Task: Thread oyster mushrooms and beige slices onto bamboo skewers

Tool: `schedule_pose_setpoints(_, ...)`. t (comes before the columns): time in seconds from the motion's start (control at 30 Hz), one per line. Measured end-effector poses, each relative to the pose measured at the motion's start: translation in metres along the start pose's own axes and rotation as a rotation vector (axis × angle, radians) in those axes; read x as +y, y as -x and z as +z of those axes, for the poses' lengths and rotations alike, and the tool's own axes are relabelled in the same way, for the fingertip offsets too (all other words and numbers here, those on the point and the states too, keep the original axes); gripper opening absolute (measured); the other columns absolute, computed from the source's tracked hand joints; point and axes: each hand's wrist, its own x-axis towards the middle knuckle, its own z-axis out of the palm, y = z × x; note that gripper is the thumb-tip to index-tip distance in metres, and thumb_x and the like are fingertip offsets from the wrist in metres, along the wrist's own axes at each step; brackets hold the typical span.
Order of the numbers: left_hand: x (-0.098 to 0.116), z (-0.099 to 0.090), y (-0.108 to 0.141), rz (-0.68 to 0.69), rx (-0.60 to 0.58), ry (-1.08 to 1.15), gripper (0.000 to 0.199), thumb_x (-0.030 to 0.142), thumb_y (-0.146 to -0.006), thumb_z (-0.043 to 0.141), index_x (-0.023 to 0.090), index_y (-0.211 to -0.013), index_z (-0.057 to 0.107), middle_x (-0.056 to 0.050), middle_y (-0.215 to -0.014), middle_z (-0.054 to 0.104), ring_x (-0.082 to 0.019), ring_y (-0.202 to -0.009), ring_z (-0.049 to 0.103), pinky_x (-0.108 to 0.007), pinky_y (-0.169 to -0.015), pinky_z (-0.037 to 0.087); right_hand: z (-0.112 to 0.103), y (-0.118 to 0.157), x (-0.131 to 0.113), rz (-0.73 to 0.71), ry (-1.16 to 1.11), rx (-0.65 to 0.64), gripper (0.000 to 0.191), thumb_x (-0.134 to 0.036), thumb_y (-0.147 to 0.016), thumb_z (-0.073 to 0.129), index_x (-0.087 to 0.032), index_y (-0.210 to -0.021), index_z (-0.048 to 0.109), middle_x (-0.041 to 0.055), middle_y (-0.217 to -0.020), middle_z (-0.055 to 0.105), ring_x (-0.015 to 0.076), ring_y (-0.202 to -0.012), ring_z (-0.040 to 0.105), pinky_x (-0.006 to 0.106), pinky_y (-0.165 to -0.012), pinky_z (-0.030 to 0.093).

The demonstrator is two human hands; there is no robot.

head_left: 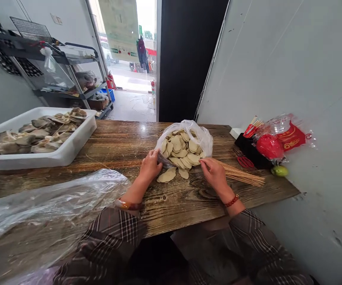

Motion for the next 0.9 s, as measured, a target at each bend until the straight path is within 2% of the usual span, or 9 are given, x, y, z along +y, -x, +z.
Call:
schedule_pose_setpoints(0.1,0.000,-0.001,0.000,0.004,-0.007,0.007,0.063,0.017,-0.077,0.055,0.017,-0.139,0.044,-0.016,-0.139,0.049,-0.033,-0.125,0.053,-0.045,-0.103,0.045,0.004,-0.031,-0.011,-0.190,0.037,-0.134,0.038,-0.030,-0.100,0.038,-0.024,-0.132,0.059,0.0087,-0.132,0.063,0.0220,-0.125,0.054,0.039,-0.106,0.041)
schedule_pose_setpoints(0.17,0.000,-0.002,0.001,0.009,-0.017,0.002,0.064,0.017,-0.077,0.055,0.015,-0.140,0.043,-0.017,-0.140,0.048,-0.033,-0.126,0.052,-0.045,-0.104,0.044,0.013,-0.055,-0.003,-0.238,0.133,-0.203,0.042,-0.032,-0.098,0.042,-0.024,-0.138,0.053,0.0099,-0.142,0.054,0.0260,-0.136,0.043,0.048,-0.113,0.031)
schedule_pose_setpoints(0.23,0.000,-0.002,0.002,0.012,-0.027,-0.007,0.064,0.018,-0.078,0.055,0.014,-0.141,0.042,-0.018,-0.141,0.047,-0.033,-0.127,0.052,-0.046,-0.104,0.044,0.024,-0.075,0.023,-0.111,0.207,-0.171,0.047,-0.038,-0.097,0.045,-0.018,-0.139,0.052,0.0139,-0.148,0.048,0.0322,-0.141,0.036,0.056,-0.114,0.025)
schedule_pose_setpoints(0.33,0.000,-0.002,0.003,0.018,-0.023,-0.016,0.064,0.018,-0.078,0.056,0.016,-0.141,0.041,-0.017,-0.141,0.048,-0.033,-0.126,0.052,-0.045,-0.104,0.044,0.038,-0.090,0.077,0.173,0.121,-0.086,0.054,-0.045,-0.097,0.037,-0.010,-0.134,0.054,0.0196,-0.145,0.050,0.0310,-0.136,0.042,0.050,-0.112,0.032)
schedule_pose_setpoints(0.5,0.001,0.000,0.004,0.000,-0.019,-0.021,0.066,0.017,-0.078,0.057,0.021,-0.141,0.041,-0.015,-0.141,0.048,-0.031,-0.126,0.053,-0.045,-0.105,0.043,0.055,-0.080,0.131,0.288,0.060,-0.039,0.066,-0.048,-0.099,0.015,-0.006,-0.128,0.057,0.0235,-0.126,0.063,0.0272,-0.119,0.058,0.044,-0.101,0.045)
schedule_pose_setpoints(0.63,0.000,0.002,0.005,-0.001,-0.020,0.018,0.067,0.017,-0.077,0.059,0.020,-0.142,0.042,-0.016,-0.141,0.048,-0.033,-0.128,0.050,-0.047,-0.106,0.041,0.054,-0.069,0.135,0.289,0.018,-0.019,0.057,-0.044,-0.097,0.023,-0.008,-0.123,0.060,0.0224,-0.123,0.065,0.0285,-0.118,0.059,0.046,-0.102,0.045)
schedule_pose_setpoints(0.73,-0.004,0.005,0.002,-0.003,0.002,0.117,0.070,0.015,-0.073,0.061,0.021,-0.140,0.044,-0.014,-0.139,0.049,-0.032,-0.128,0.050,-0.046,-0.107,0.040,0.034,-0.061,0.129,0.291,0.013,0.019,0.049,-0.039,-0.094,0.033,-0.010,-0.121,0.062,0.0226,-0.125,0.064,0.0316,-0.120,0.056,0.051,-0.103,0.043)
schedule_pose_setpoints(0.8,-0.008,0.008,-0.001,0.011,0.012,0.184,0.072,0.014,-0.070,0.061,0.019,-0.139,0.045,-0.014,-0.137,0.050,-0.031,-0.129,0.049,-0.045,-0.108,0.039,0.015,-0.051,0.118,0.276,0.012,0.114,0.046,-0.035,-0.092,0.037,-0.010,-0.123,0.061,0.0208,-0.131,0.060,0.0301,-0.125,0.052,0.051,-0.107,0.040)
schedule_pose_setpoints(0.9,-0.012,0.010,-0.004,0.041,0.039,0.253,0.074,0.011,-0.067,0.060,0.014,-0.140,0.044,-0.016,-0.135,0.051,-0.030,-0.128,0.048,-0.044,-0.109,0.038,-0.009,-0.027,0.083,0.219,-0.077,0.284,0.040,-0.035,-0.093,0.042,-0.015,-0.119,0.065,0.0152,-0.121,0.067,0.0260,-0.112,0.061,0.045,-0.098,0.047)
